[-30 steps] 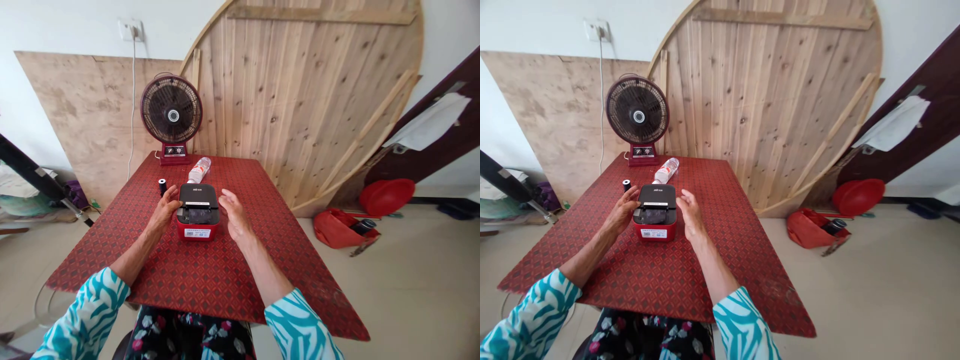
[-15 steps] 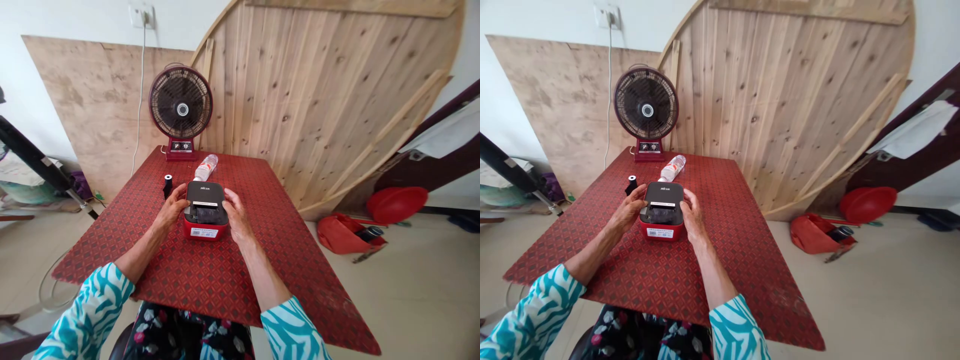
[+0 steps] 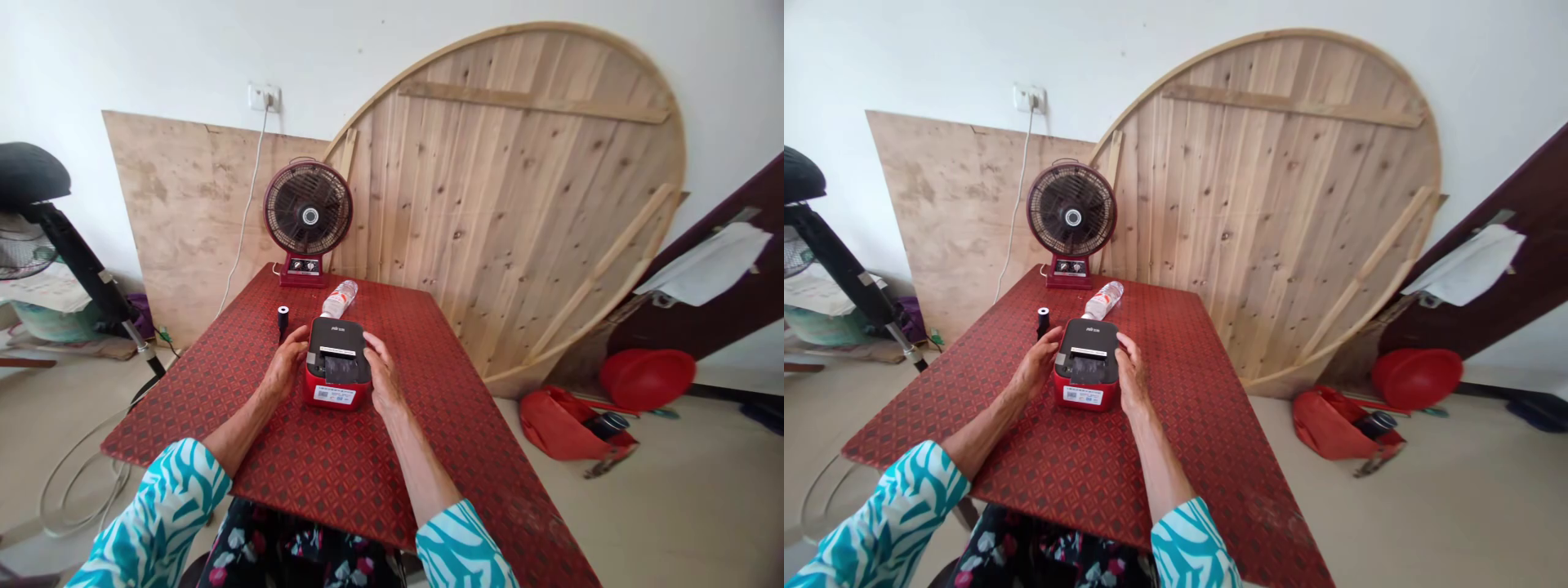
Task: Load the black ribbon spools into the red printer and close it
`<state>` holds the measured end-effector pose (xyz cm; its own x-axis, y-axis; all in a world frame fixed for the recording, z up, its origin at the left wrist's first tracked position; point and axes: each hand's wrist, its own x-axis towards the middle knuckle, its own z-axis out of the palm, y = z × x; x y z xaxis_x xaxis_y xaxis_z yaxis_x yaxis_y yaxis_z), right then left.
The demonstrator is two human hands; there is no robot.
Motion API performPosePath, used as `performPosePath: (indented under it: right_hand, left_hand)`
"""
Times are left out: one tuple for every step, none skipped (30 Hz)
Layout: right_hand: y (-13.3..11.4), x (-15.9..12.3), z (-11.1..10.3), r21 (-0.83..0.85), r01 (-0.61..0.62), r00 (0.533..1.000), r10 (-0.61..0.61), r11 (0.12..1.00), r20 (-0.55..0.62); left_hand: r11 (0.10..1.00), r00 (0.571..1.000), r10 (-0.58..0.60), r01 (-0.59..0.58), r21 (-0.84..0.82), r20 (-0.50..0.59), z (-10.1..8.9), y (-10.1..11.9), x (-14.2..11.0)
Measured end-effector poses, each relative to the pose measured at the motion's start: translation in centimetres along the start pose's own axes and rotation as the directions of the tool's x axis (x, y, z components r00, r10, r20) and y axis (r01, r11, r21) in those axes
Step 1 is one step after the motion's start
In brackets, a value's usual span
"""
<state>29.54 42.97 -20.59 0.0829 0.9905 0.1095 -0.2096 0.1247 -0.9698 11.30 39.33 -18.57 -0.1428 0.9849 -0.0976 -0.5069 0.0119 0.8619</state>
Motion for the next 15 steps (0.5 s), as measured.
performPosePath:
  right_hand:
    - [0.1, -0.1, 0.0, 0.014, -0.007, 1.000, 0.007, 1.000, -0.010]
    - [0.3, -0.1, 0.0, 0.035, -0.008, 1.000, 0.008, 0.999, -0.024]
    - [0.6, -0.2, -0.1, 0.062, -0.005, 0.999, 0.007, 0.998, -0.040]
    - [1.0, -0.3, -0.1, 0.092, 0.000, 0.998, 0.006, 0.996, -0.058]
    - [1.5, -0.5, -0.1, 0.122, 0.007, 0.997, 0.003, 0.993, -0.078]
    - [2.0, -0.6, 0.0, 0.149, 0.012, 0.995, 0.003, 0.989, -0.100]
    - [2.5, -0.8, 0.1, 0.175, 0.012, 0.993, 0.009, 0.984, -0.120]
    - [3.0, -1.0, 0.2, 0.198, 0.009, 0.990, 0.019, 0.980, -0.139]
    - [3.4, -1.1, 0.3, 0.217, 0.005, 0.987, 0.029, 0.976, -0.158]
    - [3.7, -1.3, 0.5, 0.231, 0.001, 0.984, 0.040, 0.973, -0.174]
    - [3.9, -1.4, 0.6, 0.242, -0.007, 0.981, 0.054, 0.970, -0.189]
    - [4.1, -1.6, 0.8, 0.250, -0.017, 0.977, 0.069, 0.968, -0.200]
    - [4.1, -1.6, 0.9, 0.255, -0.028, 0.975, 0.083, 0.967, -0.206]
    - [4.2, -1.7, 1.0, 0.261, -0.041, 0.973, 0.097, 0.964, -0.208]
    - [4.2, -1.7, 1.0, 0.267, -0.055, 0.973, 0.112, 0.962, -0.203]
  left_hand:
    - [1.000, 1.000, -0.003, 0.003, 0.004, -0.011, -0.1, 0.0, 0.0]
    - [1.000, 1.000, -0.005, 0.005, 0.010, -0.011, -0.3, 0.0, 0.1]
    - [1.000, 1.000, -0.006, 0.006, 0.016, -0.001, -0.5, -0.1, 0.1]
    - [1.000, 1.000, -0.009, 0.008, 0.024, 0.014, -0.8, -0.2, 0.2]
    - [0.999, 0.999, -0.014, 0.013, 0.033, 0.030, -1.0, -0.2, 0.3]
    - [0.999, 0.999, -0.021, 0.019, 0.043, 0.045, -1.2, -0.3, 0.3]
    - [0.998, 0.998, -0.026, 0.023, 0.054, 0.056, -1.4, -0.3, 0.3]
    - [0.998, 0.998, -0.027, 0.023, 0.066, 0.063, -1.6, -0.3, 0.4]
    - [0.997, 0.997, -0.023, 0.018, 0.076, 0.069, -1.7, -0.3, 0.4]
    - [0.996, 0.997, -0.017, 0.010, 0.085, 0.079, -1.7, -0.2, 0.4]
    - [0.996, 0.996, -0.012, 0.004, 0.091, 0.088, -1.8, -0.2, 0.4]
    - [0.996, 0.995, -0.009, 0.001, 0.092, 0.095, -1.8, -0.2, 0.4]
    - [0.996, 0.995, -0.010, 0.001, 0.088, 0.101, -1.7, -0.2, 0.4]
    - [0.997, 0.994, -0.017, 0.008, 0.080, 0.105, -1.7, -0.2, 0.4]
    - [0.997, 0.994, -0.025, 0.017, 0.071, 0.107, -1.7, -0.1, 0.4]
